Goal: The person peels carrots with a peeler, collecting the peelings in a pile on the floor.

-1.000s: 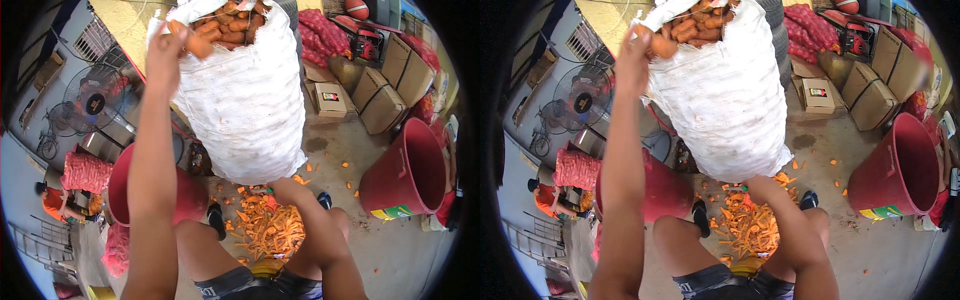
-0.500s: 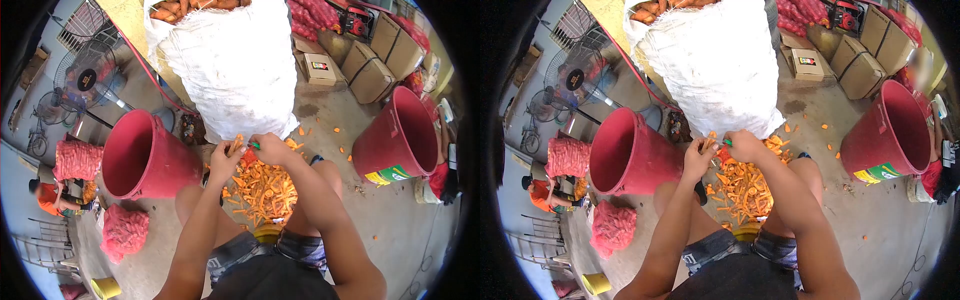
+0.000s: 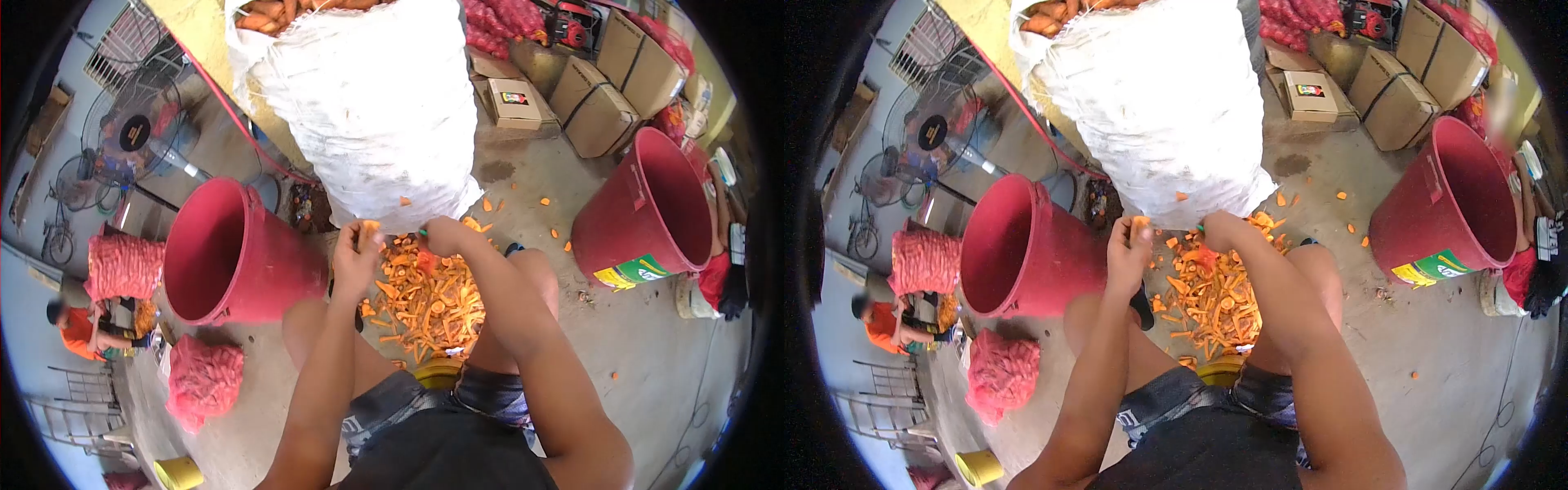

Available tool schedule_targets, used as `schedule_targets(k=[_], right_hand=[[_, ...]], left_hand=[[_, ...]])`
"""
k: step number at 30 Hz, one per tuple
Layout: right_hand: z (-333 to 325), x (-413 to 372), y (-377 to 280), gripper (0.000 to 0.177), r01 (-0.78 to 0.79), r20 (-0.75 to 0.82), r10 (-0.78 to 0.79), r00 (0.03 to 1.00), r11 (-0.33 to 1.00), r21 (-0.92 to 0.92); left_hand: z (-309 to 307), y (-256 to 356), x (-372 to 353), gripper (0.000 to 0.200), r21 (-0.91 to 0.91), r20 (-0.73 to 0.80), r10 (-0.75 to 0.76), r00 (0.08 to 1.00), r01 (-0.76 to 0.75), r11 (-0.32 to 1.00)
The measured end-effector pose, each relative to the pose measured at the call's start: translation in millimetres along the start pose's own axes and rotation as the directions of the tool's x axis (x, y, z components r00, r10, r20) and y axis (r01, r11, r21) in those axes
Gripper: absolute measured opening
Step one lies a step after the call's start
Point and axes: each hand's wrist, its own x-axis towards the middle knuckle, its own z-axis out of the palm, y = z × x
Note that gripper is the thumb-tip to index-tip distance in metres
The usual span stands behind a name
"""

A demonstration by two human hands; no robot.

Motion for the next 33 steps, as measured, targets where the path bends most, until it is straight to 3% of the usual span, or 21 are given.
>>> schedule_targets(k=[1, 2, 3, 4, 6, 10, 12, 16, 22, 24, 26, 28, 30, 32, 33], right_hand=[[-13, -9, -1, 0.025, 0.146, -0.082, -0.129, 0.988, 0.952, 0.269], [-25, -18, -1, 0.025, 0.293, -0.194, -0.225, 0.955, 0.811, 0.506], [-28, -24, -1, 0.033, 0.370, -0.272, -0.262, 0.926, 0.774, 0.514], [-32, -32, -4, 0.033, 0.362, -0.260, -0.261, 0.930, 0.772, 0.522], [-44, -44, -10, 0.041, 0.313, -0.281, -0.151, 0.948, 0.617, 0.722], [-46, -51, -24, 0.048, 0.387, -0.385, -0.154, 0.910, 0.648, 0.656], [-36, -42, -24, 0.049, 0.422, -0.410, -0.175, 0.895, 0.629, 0.653], [-31, -38, -27, 0.053, 0.424, -0.452, -0.155, 0.879, 0.690, 0.587], [-27, -26, -16, 0.055, 0.461, -0.522, -0.139, 0.841, 0.689, 0.559], [-32, -22, -3, 0.057, 0.466, -0.553, -0.106, 0.826, 0.681, 0.565], [-46, -24, 9, 0.057, 0.205, -0.444, 0.152, 0.883, 0.726, 0.656], [-46, -19, 21, 0.059, 0.179, -0.448, 0.164, 0.879, 0.757, 0.629], [-47, -18, 18, 0.060, 0.154, -0.455, 0.173, 0.873, 0.788, 0.596], [-48, -30, -2, 0.062, 0.210, -0.347, 0.120, 0.930, 0.601, 0.771], [-42, -28, -9, 0.058, 0.299, -0.463, 0.046, 0.885, 0.707, 0.641]], left_hand=[[-1, -5, 5, 0.040, -0.266, -0.029, -0.199, 0.980, 0.184, 0.946], [-2, -10, 10, 0.044, -0.514, 0.000, -0.386, 0.923, 0.331, 0.791], [-4, -3, 12, 0.050, -0.548, 0.063, -0.482, 0.874, 0.434, 0.715], [-3, -11, 11, 0.050, -0.548, 0.066, -0.495, 0.866, 0.446, 0.708], [0, -19, 12, 0.048, -0.626, 0.173, -0.472, 0.865, 0.466, 0.625], [13, -27, 8, 0.049, -0.611, 0.231, -0.536, 0.812, 0.550, 0.570], [13, -30, 9, 0.049, -0.679, 0.352, -0.502, 0.790, 0.585, 0.444], [18, -26, 4, 0.047, -0.731, 0.332, -0.556, 0.762, 0.580, 0.360], [9, -51, 3, 0.046, -0.694, 0.453, -0.464, 0.762, 0.627, 0.352], [6, -53, -2, 0.045, -0.703, 0.517, -0.354, 0.779, 0.622, 0.343], [4, -28, -6, 0.044, -0.675, 0.509, -0.390, 0.767, 0.637, 0.373], [4, -16, -10, 0.043, -0.644, 0.496, -0.427, 0.756, 0.651, 0.403], [4, -13, -10, 0.042, -0.673, 0.379, -0.541, 0.751, 0.625, 0.396], [2, -31, -6, 0.041, -0.710, 0.392, -0.522, 0.758, 0.609, 0.352], [2, -30, -4, 0.041, -0.739, 0.407, -0.502, 0.763, 0.598, 0.309]])
